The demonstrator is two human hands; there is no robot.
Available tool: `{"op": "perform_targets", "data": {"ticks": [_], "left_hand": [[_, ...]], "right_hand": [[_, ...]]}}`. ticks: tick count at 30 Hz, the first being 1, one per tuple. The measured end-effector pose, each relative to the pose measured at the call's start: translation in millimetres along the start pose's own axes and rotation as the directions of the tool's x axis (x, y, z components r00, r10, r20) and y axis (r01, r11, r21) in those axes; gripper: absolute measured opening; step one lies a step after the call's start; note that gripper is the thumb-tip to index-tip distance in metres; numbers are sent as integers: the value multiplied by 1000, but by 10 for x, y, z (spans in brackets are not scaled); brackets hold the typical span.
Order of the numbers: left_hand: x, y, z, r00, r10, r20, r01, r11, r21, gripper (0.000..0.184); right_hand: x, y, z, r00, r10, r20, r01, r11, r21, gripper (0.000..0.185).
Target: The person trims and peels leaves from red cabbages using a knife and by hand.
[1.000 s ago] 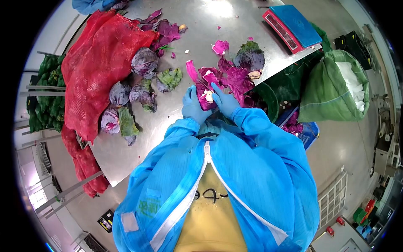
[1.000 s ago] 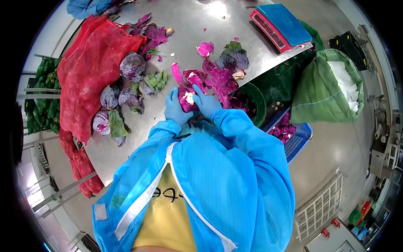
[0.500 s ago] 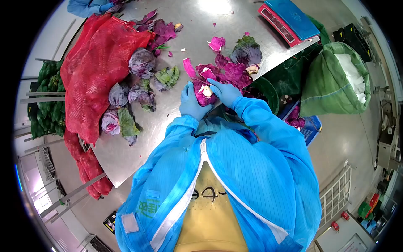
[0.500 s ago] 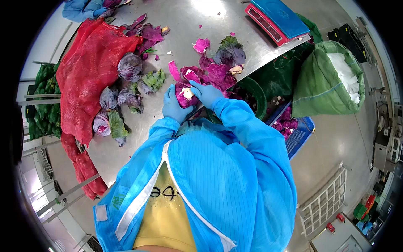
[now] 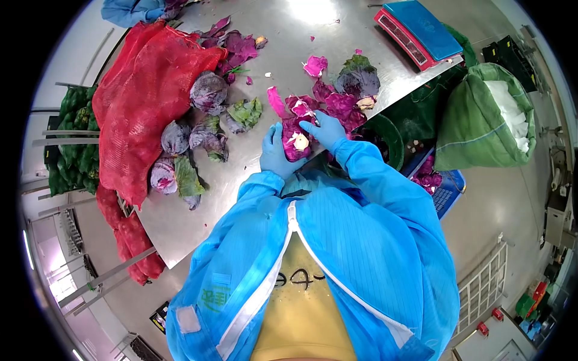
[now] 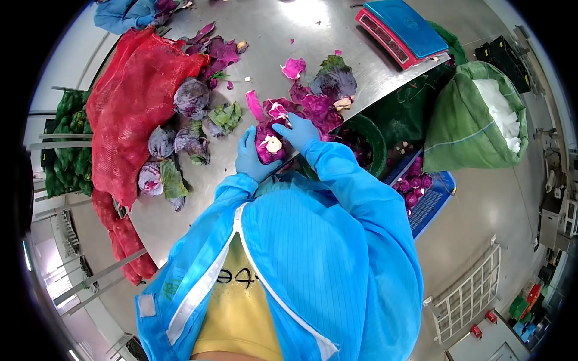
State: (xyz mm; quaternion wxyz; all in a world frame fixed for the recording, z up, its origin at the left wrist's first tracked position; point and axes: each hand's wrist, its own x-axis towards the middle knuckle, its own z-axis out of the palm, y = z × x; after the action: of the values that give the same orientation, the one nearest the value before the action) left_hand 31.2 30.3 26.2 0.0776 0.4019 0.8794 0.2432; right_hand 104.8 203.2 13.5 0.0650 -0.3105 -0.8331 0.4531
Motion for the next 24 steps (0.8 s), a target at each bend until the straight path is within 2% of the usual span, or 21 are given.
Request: {"op": "perform_targets", "data": {"ticks": [1,2,3,6,7,8,10,11,12,14,15,16,18,19,20,21,22,23,24], "left_hand": [[-11,-3,-34,1000,-1,9,2,998,-61,112],[-17,-10,-54,1000,-1,18,3,992,-123,112],[-11,-37,-60,1000,0,20,3,992,-124,112],[-73,-132,-25,1000,20,-6,-21,989,-150,112],[-98,-155,19,996,86,-19,-88,988,-128,110],[-103,-181,45,987,154,-32,-157,982,-103,108],[-120,-222,54,987,151,-49,-156,980,-125,107],[-118,-260,58,982,171,-85,-182,971,-153,107],[-144,-292,69,976,185,-119,-204,962,-182,107],[-181,-304,40,968,216,-126,-239,948,-211,110],[-201,-352,63,964,214,-158,-247,940,-235,112],[-224,-408,90,959,212,-187,-256,931,-260,115],[-239,-516,142,956,214,-200,-264,926,-270,118],[-249,-540,145,962,200,-188,-248,924,-290,119],[-252,-558,145,967,183,-176,-231,923,-308,120],[-261,-570,151,975,160,-157,-202,930,-308,120],[-272,-584,148,976,156,-154,-197,931,-306,120],[-268,-592,151,981,142,-134,-177,937,-301,121],[-252,-596,156,985,132,-116,-161,942,-296,121]], "right_hand": [[25,21,72,1000,3,1,-3,1000,1,48],[72,70,163,997,-12,-78,15,999,41,46],[141,118,235,987,-24,-157,37,996,79,43],[388,160,336,969,-1,-247,34,991,130,40],[307,-121,184,971,-16,-240,23,999,24,36],[309,-252,128,972,-18,-236,24,999,26,36],[309,-378,91,978,-153,-138,141,985,-96,34],[350,-357,71,974,-154,-168,146,987,-61,34],[437,-287,56,976,-148,-163,139,988,-65,34],[622,-177,25,951,-13,-308,-3,999,-53,32],[633,-142,12,978,1,-209,-23,994,-103,40],[588,-126,22,977,0,-213,-21,995,-99,40],[421,-30,75,977,-26,-211,50,993,110,50],[353,47,118,974,-108,-198,156,956,249,55],[294,107,143,975,-112,-193,159,956,247,55],[227,159,173,999,-40,26,30,950,310,53],[168,159,187,969,25,245,-111,932,345,50],[142,152,190,969,26,246,-113,931,347,50],[132,139,170,929,54,367,-197,910,364,49]]}}
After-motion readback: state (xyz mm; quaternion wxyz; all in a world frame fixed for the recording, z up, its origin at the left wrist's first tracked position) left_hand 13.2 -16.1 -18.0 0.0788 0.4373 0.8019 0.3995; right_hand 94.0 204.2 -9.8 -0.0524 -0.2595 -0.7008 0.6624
